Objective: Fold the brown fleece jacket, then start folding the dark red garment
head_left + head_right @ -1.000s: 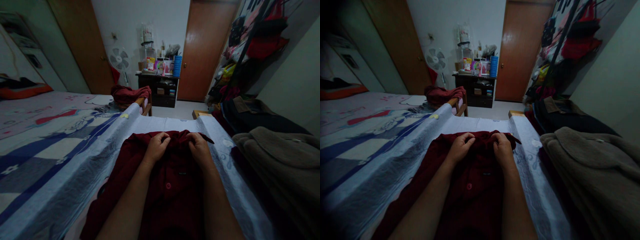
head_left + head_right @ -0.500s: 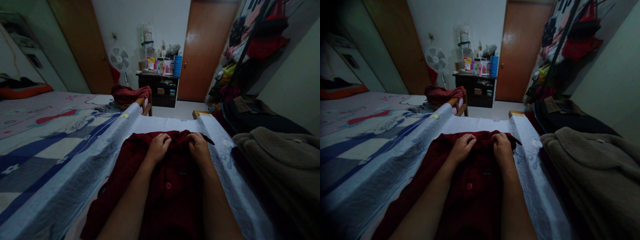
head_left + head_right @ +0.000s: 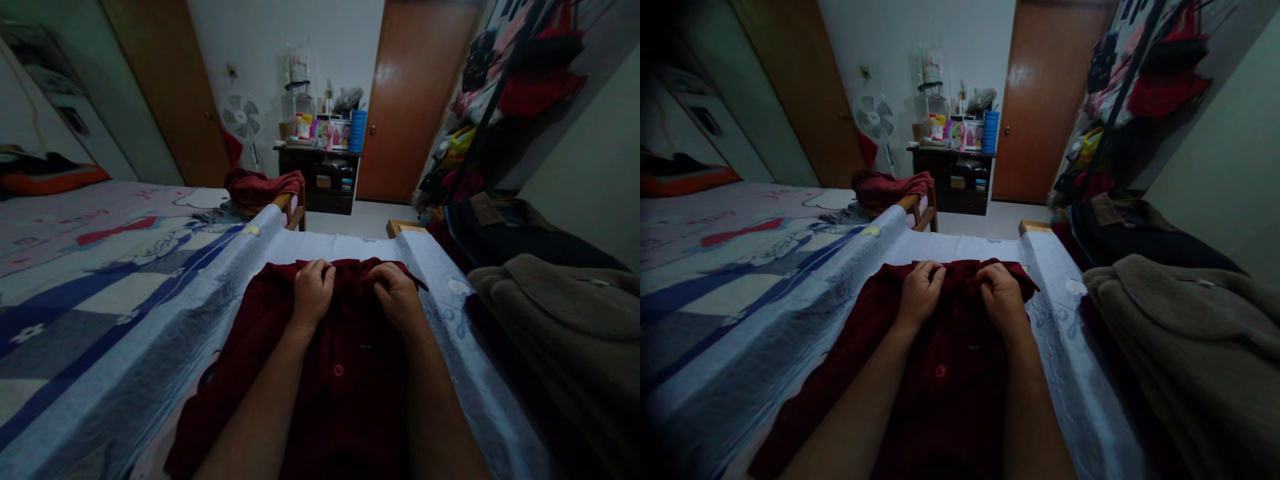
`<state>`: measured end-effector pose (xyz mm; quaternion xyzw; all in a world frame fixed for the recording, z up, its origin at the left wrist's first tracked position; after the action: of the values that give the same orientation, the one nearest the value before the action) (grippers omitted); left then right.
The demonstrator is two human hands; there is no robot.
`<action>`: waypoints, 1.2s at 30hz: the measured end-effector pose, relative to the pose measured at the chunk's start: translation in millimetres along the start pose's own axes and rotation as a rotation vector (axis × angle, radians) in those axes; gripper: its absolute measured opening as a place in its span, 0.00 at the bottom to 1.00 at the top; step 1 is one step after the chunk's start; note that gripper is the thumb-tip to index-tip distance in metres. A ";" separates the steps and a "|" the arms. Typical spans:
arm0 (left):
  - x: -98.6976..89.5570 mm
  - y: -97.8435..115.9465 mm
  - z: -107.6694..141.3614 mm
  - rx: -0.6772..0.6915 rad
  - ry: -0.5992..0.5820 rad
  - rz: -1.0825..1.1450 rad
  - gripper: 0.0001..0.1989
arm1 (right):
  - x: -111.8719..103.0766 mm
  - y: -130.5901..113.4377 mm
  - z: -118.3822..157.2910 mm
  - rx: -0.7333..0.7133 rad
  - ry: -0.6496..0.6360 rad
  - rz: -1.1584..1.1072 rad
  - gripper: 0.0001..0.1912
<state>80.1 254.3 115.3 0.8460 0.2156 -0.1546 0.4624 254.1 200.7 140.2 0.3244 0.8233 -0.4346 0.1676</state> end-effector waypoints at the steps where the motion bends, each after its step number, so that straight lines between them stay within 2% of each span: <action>1: 1.5 0.2 0.6 -0.007 -0.006 0.022 0.07 | 4.0 -1.3 0.5 -0.004 -0.035 -0.014 0.11; 4: 9.1 -0.4 3.3 -0.051 -0.046 0.147 0.08 | 16.7 -3.6 2.2 0.007 -0.125 -0.043 0.12; 7: 19.0 -2.1 6.2 -0.107 -0.100 0.254 0.09 | 26.4 -7.3 2.7 0.015 -0.152 -0.062 0.12; 11: 27.6 -3.6 8.0 -0.150 -0.144 0.355 0.09 | 32.4 -13.5 1.2 -0.004 -0.100 -0.064 0.11; 17: 39.5 -5.2 9.5 -0.197 -0.237 0.498 0.10 | 32.7 -8.1 0.4 0.021 -0.013 -0.051 0.09; 21: 43.0 -5.9 10.9 -0.210 -0.256 0.521 0.10 | 28.8 -6.1 0.5 0.012 0.038 -0.055 0.08; 27: 42.4 -5.3 11.7 -0.210 -0.228 0.512 0.10 | 35.8 -3.2 1.9 0.021 -0.022 -0.048 0.07; 32: 49.1 -5.8 13.4 -0.228 -0.300 0.539 0.10 | 34.3 -2.0 2.6 0.020 0.000 -0.028 0.06; 36: 49.2 -12.0 13.4 -0.268 -0.270 0.556 0.10 | 33.5 -2.5 2.6 0.023 0.017 -0.037 0.06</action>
<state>115.5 259.7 77.0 0.7762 -0.0683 -0.1032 0.6182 227.8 210.6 121.5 0.3148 0.8254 -0.4444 0.1487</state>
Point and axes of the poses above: each hand's wrist, its own z-axis away from the middle knuckle, its own x-axis out of the palm, y = z × x, the point moved 9 cm from there along -z, towards the middle knuckle, and after that the axes turned 3 degrees about z, right-handed, at the moved point
